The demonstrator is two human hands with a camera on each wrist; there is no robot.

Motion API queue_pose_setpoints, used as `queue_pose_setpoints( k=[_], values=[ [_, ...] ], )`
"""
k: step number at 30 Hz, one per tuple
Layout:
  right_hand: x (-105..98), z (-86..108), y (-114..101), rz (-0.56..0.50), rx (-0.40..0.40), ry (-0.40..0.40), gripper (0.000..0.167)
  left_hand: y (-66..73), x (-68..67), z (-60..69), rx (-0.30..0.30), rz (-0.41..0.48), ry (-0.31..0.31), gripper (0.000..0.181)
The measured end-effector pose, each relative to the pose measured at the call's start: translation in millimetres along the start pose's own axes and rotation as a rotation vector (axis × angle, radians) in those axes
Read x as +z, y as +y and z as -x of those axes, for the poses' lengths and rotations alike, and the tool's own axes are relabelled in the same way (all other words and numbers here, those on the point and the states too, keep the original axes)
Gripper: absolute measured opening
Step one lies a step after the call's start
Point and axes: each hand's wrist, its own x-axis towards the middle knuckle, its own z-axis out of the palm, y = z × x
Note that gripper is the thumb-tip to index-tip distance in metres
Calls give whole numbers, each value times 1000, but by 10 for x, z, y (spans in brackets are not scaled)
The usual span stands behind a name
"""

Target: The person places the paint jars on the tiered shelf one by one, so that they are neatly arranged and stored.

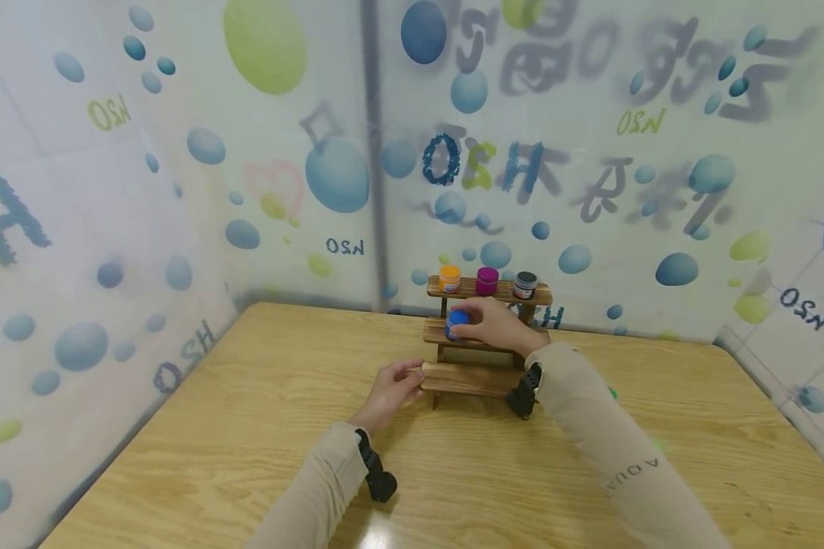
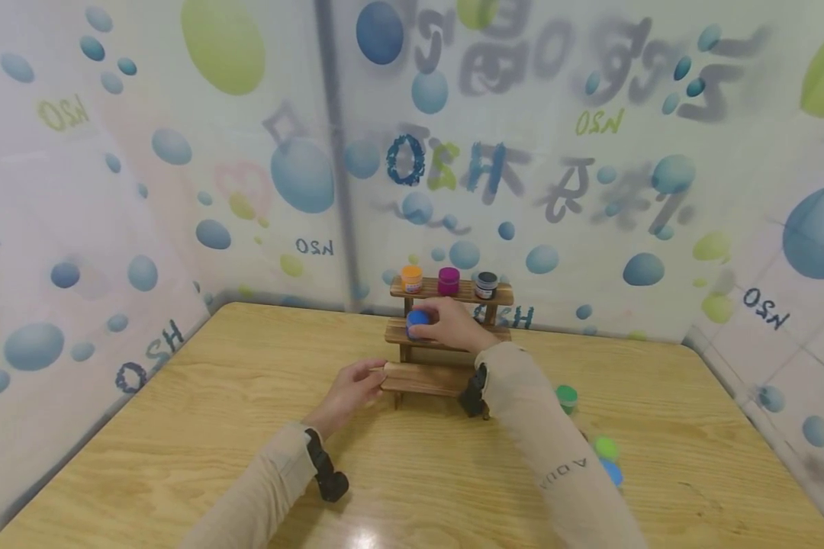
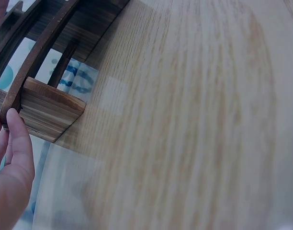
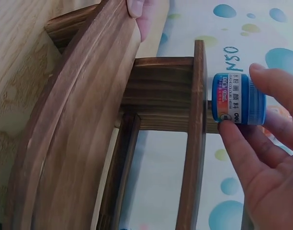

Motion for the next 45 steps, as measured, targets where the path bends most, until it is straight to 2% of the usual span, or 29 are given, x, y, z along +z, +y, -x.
queue_pose_setpoints(
  k=[6, 15, 21, 32, 45],
  values=[
    [89, -71, -19, 22, 28, 28, 43, -1, 5, 0, -2, 4, 7, 32],
    [165, -79, -66, -17, 30, 77, 42, 6, 12, 1, -9, 5, 20, 31],
    [185, -74, -66, -23, 49, 101, 42, -10, -2, -8, -2, 3, 6, 33],
    [201, -63, -67, -59, 80, 85, 44, -6, 9, -4, -4, 3, 15, 32],
    [165, -42, -67, -23, 67, 86, 53, -3, 17, 6, 1, 3, 21, 32]
  ],
)
